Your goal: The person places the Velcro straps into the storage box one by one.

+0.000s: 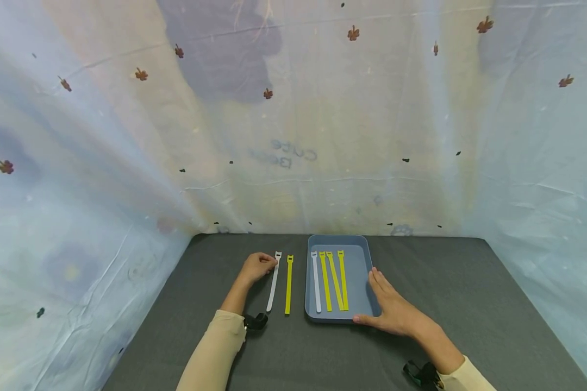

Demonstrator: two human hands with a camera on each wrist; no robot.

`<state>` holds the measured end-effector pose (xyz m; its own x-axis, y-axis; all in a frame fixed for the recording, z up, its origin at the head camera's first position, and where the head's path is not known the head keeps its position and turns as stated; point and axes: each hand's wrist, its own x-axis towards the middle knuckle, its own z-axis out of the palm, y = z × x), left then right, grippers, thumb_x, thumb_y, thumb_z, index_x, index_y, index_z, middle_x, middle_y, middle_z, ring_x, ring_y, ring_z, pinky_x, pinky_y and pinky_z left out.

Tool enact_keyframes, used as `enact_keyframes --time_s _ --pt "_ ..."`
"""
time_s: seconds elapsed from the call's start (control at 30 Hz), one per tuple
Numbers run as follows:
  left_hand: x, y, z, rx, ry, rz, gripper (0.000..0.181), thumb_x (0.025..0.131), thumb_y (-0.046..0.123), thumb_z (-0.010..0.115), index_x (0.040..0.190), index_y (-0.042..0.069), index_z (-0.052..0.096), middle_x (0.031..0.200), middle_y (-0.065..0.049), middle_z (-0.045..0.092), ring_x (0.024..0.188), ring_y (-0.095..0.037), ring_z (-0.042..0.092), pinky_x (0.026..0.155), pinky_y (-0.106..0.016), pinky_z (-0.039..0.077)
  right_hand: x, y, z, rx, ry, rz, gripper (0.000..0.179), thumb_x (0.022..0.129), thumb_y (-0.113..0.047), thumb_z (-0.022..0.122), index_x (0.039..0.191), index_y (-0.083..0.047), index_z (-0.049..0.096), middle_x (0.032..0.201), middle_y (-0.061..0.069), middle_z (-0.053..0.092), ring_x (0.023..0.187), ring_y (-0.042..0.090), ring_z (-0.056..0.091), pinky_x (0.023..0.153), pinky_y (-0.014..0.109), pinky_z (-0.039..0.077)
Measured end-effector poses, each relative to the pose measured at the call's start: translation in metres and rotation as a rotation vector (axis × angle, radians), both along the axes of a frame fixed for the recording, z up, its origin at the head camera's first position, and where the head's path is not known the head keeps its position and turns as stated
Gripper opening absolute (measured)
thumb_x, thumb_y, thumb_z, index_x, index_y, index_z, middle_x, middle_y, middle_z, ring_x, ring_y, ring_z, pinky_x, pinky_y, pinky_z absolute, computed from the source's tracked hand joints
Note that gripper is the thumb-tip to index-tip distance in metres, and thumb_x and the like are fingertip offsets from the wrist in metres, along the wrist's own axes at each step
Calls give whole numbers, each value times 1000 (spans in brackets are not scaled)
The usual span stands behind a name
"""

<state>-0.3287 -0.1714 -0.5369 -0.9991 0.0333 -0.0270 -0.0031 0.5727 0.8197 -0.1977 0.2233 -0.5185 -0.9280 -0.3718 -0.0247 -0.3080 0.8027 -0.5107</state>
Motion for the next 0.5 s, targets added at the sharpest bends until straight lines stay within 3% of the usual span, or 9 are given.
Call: enact_keyframes --time_s 0.5 --pt "3 1 -2 5 -40 1 26 93 10 84 111 -5 72 94 -10 69 81 -19 61 69 -28 48 0 1 0 9 -1 -4 134 85 -74 78 167 11 14 176 30 6 163 50 11 125 69 26"
